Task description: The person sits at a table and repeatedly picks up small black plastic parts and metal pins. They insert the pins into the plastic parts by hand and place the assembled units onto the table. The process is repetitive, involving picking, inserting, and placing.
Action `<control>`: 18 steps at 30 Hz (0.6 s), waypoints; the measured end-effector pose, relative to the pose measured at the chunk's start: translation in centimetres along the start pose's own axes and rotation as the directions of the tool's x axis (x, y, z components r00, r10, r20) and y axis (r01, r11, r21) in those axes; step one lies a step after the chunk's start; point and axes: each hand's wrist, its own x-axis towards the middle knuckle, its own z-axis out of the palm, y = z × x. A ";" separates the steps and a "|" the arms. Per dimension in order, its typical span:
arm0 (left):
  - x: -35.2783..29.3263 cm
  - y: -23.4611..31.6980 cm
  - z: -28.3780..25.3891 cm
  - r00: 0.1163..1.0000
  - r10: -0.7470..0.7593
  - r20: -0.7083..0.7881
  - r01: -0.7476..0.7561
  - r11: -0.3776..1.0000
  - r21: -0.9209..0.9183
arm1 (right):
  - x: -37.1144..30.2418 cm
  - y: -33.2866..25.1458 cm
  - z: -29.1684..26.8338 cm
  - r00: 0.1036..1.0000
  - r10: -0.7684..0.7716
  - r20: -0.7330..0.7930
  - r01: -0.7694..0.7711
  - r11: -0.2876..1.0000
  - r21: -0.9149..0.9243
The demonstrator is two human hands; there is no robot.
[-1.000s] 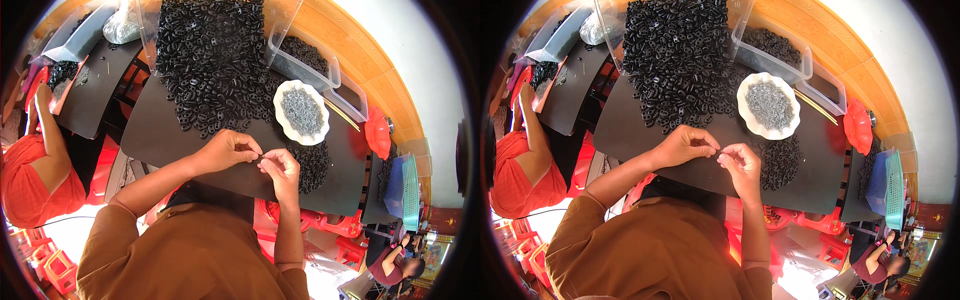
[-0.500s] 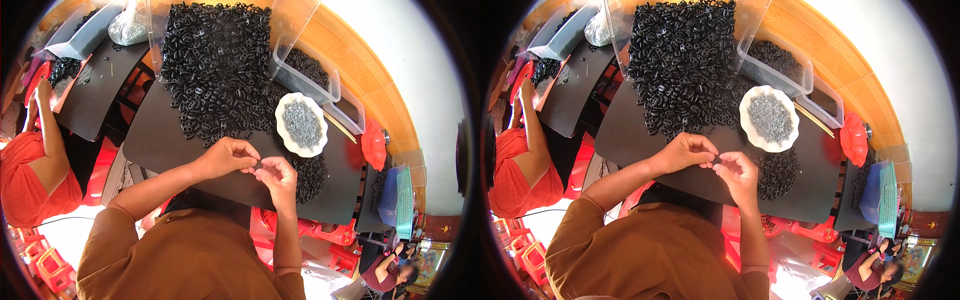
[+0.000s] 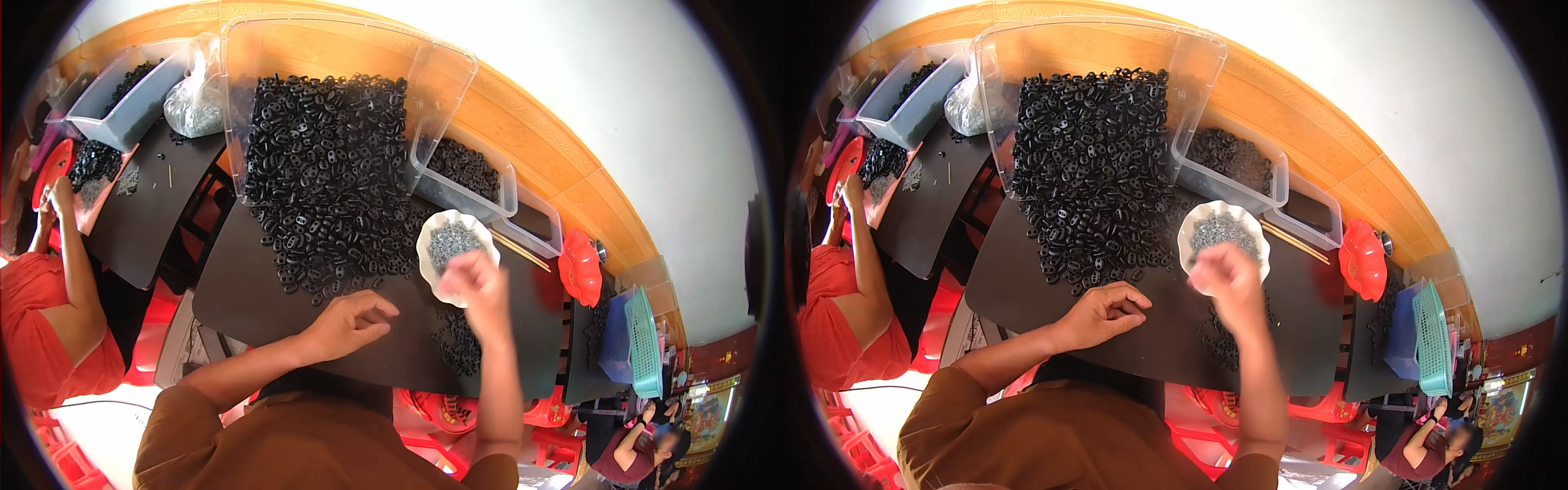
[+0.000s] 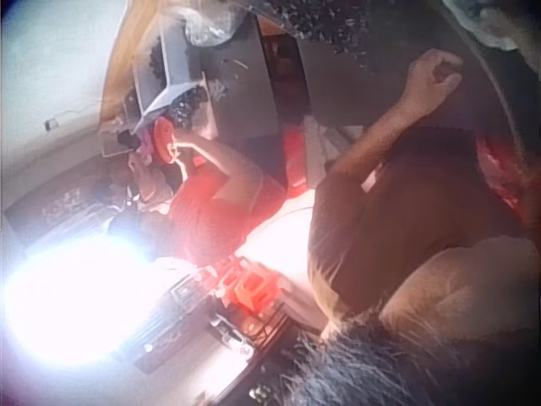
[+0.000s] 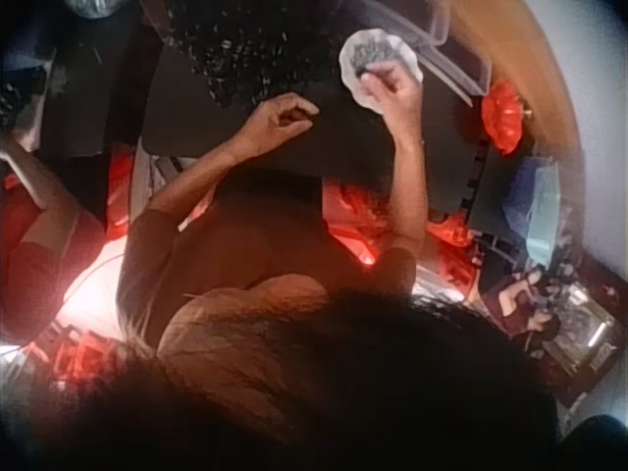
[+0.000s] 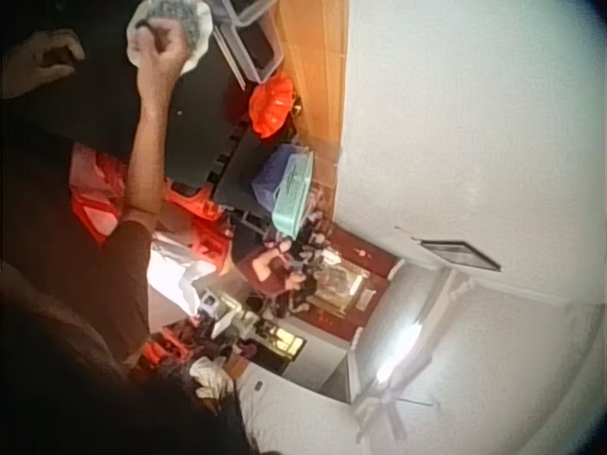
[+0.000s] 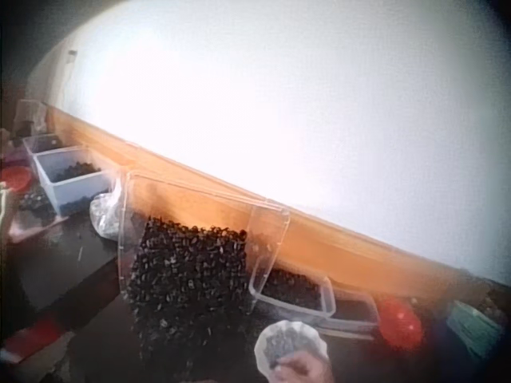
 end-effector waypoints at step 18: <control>3.4 3.8 -1.5 0.929 0.286 0.234 -0.369 0.716 0.592 | -5.2 2.6 -2.5 0.972 -0.122 -0.202 0.018 0.891 -0.454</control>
